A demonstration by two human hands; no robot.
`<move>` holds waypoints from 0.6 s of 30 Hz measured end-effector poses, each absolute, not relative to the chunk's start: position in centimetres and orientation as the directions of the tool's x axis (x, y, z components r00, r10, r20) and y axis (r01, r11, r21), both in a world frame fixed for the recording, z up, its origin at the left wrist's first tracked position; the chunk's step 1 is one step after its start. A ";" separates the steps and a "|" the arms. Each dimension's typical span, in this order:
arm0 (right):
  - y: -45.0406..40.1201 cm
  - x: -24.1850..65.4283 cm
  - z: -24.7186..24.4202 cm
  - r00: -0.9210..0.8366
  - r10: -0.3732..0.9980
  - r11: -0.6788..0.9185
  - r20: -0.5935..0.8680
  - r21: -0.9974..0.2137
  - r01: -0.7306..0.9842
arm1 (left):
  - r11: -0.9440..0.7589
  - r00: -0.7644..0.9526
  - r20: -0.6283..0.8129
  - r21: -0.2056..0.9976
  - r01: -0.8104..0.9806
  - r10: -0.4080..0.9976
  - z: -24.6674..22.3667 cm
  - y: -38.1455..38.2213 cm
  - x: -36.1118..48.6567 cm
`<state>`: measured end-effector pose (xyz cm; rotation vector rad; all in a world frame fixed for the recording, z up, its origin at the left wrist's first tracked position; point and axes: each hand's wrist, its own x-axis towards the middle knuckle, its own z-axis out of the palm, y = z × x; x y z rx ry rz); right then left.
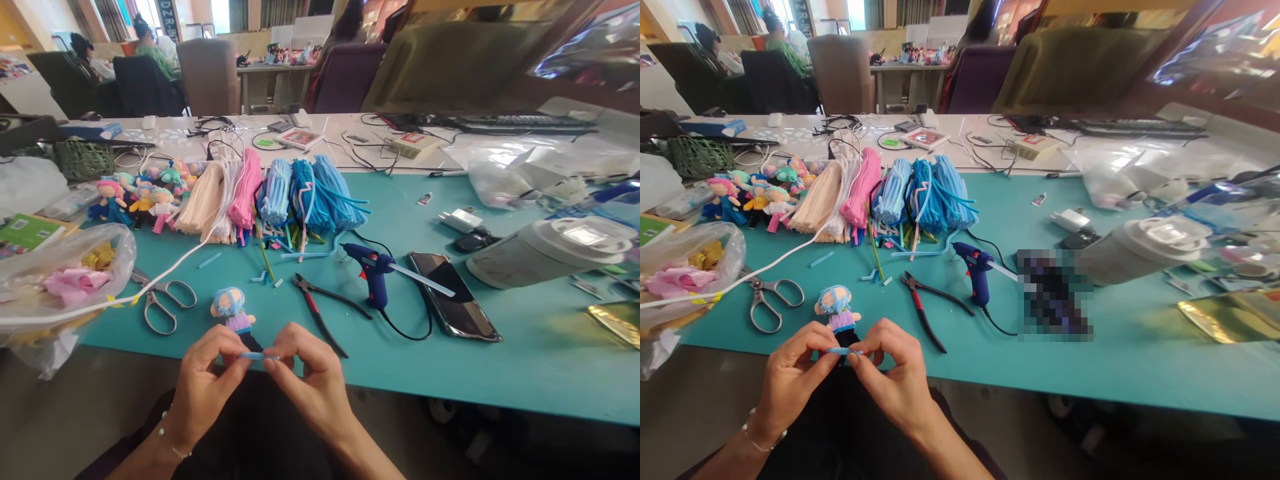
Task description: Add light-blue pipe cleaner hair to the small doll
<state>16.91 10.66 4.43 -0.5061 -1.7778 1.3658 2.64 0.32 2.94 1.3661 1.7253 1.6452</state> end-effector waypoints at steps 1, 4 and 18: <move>10.7 16.9 4.5 -0.590 0.714 0.358 0.377 -0.921 -0.154 | -0.177 -0.431 0.355 0.900 0.399 0.829 3.0 0.3 2.6; 10.7 16.8 4.6 -0.612 0.696 0.365 0.375 -0.919 -0.147 | -0.228 -0.386 0.441 0.844 0.486 0.810 3.2 0.5 2.5; 10.1 16.9 4.6 -0.512 0.587 0.718 0.627 -0.696 -0.029 | -0.280 -0.351 0.603 0.709 0.647 0.716 3.3 0.6 2.4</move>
